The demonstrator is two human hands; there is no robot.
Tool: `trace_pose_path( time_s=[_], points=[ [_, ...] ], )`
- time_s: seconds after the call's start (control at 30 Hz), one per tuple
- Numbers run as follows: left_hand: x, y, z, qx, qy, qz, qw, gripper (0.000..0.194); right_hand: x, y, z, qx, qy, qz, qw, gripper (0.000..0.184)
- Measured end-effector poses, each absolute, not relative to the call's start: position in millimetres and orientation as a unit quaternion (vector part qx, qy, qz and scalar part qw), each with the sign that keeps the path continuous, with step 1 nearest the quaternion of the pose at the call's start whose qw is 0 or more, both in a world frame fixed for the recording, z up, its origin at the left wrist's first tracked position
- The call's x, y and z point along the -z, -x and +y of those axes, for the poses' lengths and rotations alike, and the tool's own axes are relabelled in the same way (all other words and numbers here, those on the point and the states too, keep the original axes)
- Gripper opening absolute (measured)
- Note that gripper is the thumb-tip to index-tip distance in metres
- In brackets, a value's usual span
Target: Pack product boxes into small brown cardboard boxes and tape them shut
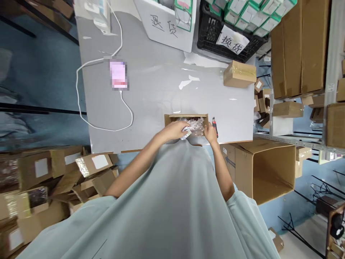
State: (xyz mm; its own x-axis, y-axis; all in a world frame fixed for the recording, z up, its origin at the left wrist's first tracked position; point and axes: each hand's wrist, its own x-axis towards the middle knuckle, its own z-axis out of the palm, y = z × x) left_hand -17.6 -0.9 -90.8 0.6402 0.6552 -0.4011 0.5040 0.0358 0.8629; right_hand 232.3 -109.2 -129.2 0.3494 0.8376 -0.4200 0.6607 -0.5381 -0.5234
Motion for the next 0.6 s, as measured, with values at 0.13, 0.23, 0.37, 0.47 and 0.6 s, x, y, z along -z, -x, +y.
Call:
trace_pose_path(
  time_s=[0.13, 0.23, 0.37, 0.47, 0.6],
  points=[
    [119.7, -38.8, 7.8, -0.065, -0.625, 0.532, 0.567, 0.023, 126.6, -230.7, -107.2, -0.361, 0.806, -0.445, 0.146, 0.034],
    [132.2, -47.8, 7.0, -0.074, -0.602, 0.555, 0.569, 0.022, 130.1, -232.3, -110.0, -0.376, 0.797, -0.444, 0.163, 0.037],
    [122.7, -26.9, -10.2, -0.095, -0.597, 0.544, 0.582, 0.041, 136.3, -236.2, -117.4, -0.393, 0.785, -0.444, 0.179, 0.041],
    [100.3, 5.5, -29.2, -0.127, -0.654, 0.493, 0.56, 0.053, 137.1, -238.0, -123.1, -0.406, 0.774, -0.445, 0.196, 0.048],
    [71.2, 55.7, -52.9, -0.182, -0.673, 0.561, 0.446, 0.045, 128.1, -239.7, -129.6, -0.411, 0.755, -0.461, 0.221, 0.057]
  ],
)
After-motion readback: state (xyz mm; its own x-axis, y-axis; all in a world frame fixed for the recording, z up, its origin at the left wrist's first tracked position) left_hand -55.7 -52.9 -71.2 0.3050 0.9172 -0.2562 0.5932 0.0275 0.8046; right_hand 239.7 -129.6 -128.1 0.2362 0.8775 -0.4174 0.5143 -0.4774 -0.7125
